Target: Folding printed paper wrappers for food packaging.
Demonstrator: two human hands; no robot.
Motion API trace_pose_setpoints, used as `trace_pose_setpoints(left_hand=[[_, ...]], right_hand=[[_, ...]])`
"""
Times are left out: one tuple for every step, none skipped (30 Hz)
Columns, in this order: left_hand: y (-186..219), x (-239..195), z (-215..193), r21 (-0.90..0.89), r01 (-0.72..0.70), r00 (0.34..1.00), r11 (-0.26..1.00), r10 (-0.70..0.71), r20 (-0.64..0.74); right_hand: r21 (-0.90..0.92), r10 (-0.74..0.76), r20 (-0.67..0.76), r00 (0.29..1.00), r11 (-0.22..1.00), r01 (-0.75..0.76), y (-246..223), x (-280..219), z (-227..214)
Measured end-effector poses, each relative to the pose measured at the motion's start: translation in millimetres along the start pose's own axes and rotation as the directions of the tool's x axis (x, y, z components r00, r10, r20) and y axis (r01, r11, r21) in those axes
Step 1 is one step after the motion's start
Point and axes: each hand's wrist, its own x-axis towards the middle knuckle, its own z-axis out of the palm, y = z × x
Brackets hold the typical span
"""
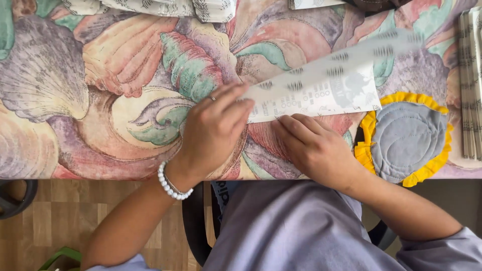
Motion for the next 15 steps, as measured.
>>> trace_pose_setpoints(left_hand=[[2,-3,1,-0.002,0.002,1.0,1.0,-0.002,0.0],[5,-7,2,-0.023,0.003,1.0,1.0,-0.003,0.014],[8,-10,3,-0.044,0.005,1.0,0.999,-0.004,0.029],[7,-12,3,-0.043,0.009,1.0,0.999,-0.008,0.03],[7,-14,4,-0.023,-0.002,0.999,1.0,0.003,0.048],[7,-16,6,-0.006,-0.018,0.998,1.0,0.019,0.066],[6,-16,5,-0.007,-0.019,0.998,1.0,0.02,0.067],[6,-17,6,-0.013,-0.014,0.998,1.0,0.015,0.063],[5,-18,6,-0.018,-0.01,0.998,1.0,0.011,0.059],[5,-18,6,-0.018,-0.009,0.998,1.0,0.01,0.058],[5,-18,6,-0.023,-0.005,0.998,1.0,0.006,0.06],[5,-19,5,-0.028,0.0,0.998,1.0,0.002,0.063],[4,-19,5,-0.028,0.001,0.998,1.0,0.001,0.063],[4,-19,5,-0.037,0.001,0.998,0.999,0.001,0.065],[3,-19,6,-0.046,0.002,0.998,0.999,0.001,0.067]], right_hand=[[0.0,0.0,0.003,1.0,1.0,0.0,-1,0,-3],[0.051,0.01,-0.009,1.0,0.999,-0.009,-2,0,-6],[0.101,0.02,-0.02,1.0,0.995,-0.018,-3,1,-9],[0.105,0.018,-0.018,1.0,0.994,-0.016,-3,0,-9],[0.113,0.014,-0.015,1.0,0.994,-0.012,-3,-1,-9],[0.117,0.014,-0.012,1.0,0.993,-0.012,-3,-2,-10],[0.117,0.016,-0.012,1.0,0.993,-0.014,-2,-1,-11],[0.131,0.004,-0.008,1.0,0.991,-0.003,-1,-1,-12],[0.145,-0.007,-0.004,1.0,0.989,0.008,0,0,-14],[0.144,-0.009,-0.004,1.0,0.989,0.009,0,0,-14],[0.154,-0.005,-0.05,0.999,0.988,0.013,0,1,-14],[0.165,-0.001,-0.095,0.995,0.986,0.017,0,1,-14],[0.165,-0.002,-0.095,0.995,0.986,0.018,0,5,-12],[0.145,0.012,-0.119,0.993,0.989,0.006,-1,8,-11],[0.125,0.025,-0.143,0.989,0.992,-0.007,-2,11,-9]])
